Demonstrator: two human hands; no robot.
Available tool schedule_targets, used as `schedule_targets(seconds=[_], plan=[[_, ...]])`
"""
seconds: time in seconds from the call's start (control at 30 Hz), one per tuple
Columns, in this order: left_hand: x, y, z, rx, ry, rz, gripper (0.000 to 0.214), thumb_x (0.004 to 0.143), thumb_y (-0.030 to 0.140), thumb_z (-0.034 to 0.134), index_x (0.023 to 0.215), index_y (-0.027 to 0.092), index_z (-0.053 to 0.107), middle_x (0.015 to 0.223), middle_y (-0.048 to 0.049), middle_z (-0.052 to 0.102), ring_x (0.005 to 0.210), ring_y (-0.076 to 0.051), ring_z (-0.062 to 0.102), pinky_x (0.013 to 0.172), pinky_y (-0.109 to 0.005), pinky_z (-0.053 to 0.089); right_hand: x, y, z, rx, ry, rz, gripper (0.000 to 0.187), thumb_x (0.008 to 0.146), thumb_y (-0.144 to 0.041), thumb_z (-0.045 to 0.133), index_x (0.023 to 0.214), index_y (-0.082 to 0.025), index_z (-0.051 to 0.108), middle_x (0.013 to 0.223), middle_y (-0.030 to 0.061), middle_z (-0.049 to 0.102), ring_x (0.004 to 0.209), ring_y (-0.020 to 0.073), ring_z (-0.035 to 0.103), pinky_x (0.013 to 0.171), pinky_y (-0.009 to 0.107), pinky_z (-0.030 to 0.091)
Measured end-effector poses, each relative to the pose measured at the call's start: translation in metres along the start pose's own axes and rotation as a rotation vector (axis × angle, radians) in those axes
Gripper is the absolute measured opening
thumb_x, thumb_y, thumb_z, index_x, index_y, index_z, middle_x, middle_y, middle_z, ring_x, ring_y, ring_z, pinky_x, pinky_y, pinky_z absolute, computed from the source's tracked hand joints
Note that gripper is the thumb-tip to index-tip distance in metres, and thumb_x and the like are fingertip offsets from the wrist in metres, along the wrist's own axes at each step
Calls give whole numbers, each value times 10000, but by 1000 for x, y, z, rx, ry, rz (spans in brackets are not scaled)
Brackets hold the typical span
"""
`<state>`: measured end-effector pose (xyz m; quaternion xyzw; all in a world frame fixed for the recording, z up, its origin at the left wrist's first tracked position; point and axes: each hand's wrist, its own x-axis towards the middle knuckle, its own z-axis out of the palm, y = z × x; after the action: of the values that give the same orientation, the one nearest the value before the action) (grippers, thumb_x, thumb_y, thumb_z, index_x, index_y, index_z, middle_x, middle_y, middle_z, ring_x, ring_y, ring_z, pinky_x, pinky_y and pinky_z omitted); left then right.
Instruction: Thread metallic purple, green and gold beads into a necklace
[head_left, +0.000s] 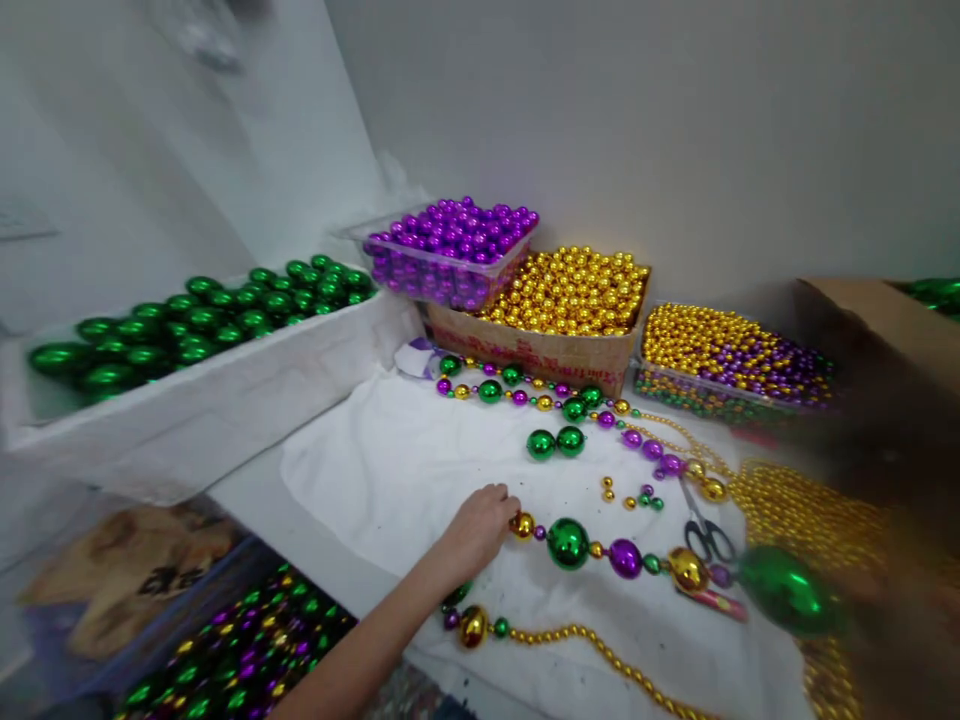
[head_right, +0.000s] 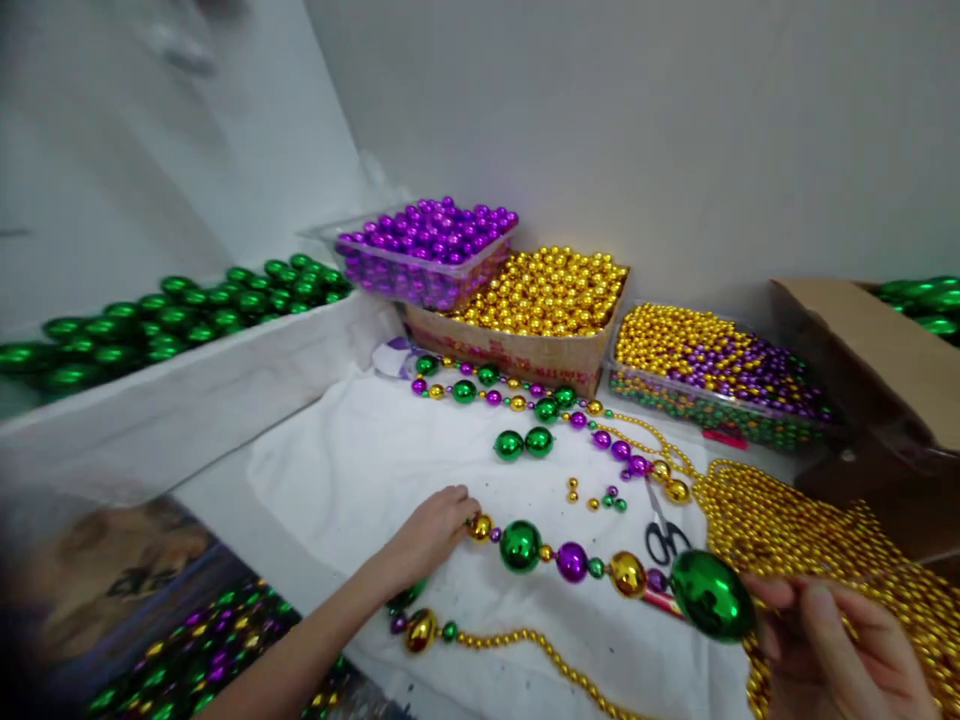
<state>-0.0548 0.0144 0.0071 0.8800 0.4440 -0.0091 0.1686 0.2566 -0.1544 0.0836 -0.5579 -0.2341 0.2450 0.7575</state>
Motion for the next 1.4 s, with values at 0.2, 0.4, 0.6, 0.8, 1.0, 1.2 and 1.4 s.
schedule_targets(seconds=[0.2, 0.4, 0.6, 0.8, 1.0, 1.2, 1.4], plan=[[0, -22, -7, 66, 62, -116, 220, 821, 114, 411, 877, 180, 613, 944, -87, 563, 929, -211, 525, 799, -315, 392, -16, 28, -3, 37, -52, 124, 201, 718, -382, 699, 797, -258, 562, 629, 1, 508, 491, 141, 454, 415, 285, 348], [6, -29, -9, 37, -66, -143, 229, 800, 113, 400, 882, 163, 608, 950, -97, 577, 909, -220, 526, 781, -319, 391, -32, 44, 5, -13, 4, 155, 247, 715, -386, 711, 819, -223, 557, 590, -22, 498, 514, 119, 451, 436, 233, 363], [11, -10, -18, -123, -53, -72, 279, 778, 207, 522, 1047, 183, 592, 1080, -94, 576, 1037, -250, 485, 916, -350, 352, -38, 62, 15, -53, -5, 175, 232, 731, -343, 700, 815, -184, 553, 597, -32, 528, 532, 99, 470, 481, 210, 376], [11, 93, -4, -676, 88, 298, 441, 783, 249, 613, 1220, 240, 555, 1212, -88, 557, 1162, -279, 449, 1007, -392, 299, -37, 57, 16, 34, -62, 219, 220, 743, -327, 691, 839, -194, 545, 600, -41, 529, 540, 98, 488, 476, 199, 370], [23, 165, 27, -1084, -27, 505, 626, 631, 230, 774, 1225, 273, 580, 1155, -88, 606, 1122, -293, 510, 999, -386, 313, -37, 48, 20, 122, -129, 287, 159, 794, -302, 648, 814, -198, 529, 614, -38, 499, 557, 86, 460, 500, 192, 374], [23, 161, 36, -849, -61, 574, 629, 720, 322, 700, 1311, 323, 485, 1153, -75, 587, 1079, -275, 532, 908, -340, 394, -39, 45, 10, 169, -69, 316, 169, 742, -292, 696, 806, -220, 557, 573, -48, 400, 513, 84, 406, 438, 187, 344], [29, 150, 43, -482, -156, 457, 566, 688, 438, 676, 1220, 310, 533, 1028, -50, 570, 952, -256, 572, 822, -332, 438, -37, 44, 0, 155, -64, 200, 164, 760, -371, 672, 769, -251, 560, 559, -39, 375, 497, 109, 381, 431, 227, 352]])
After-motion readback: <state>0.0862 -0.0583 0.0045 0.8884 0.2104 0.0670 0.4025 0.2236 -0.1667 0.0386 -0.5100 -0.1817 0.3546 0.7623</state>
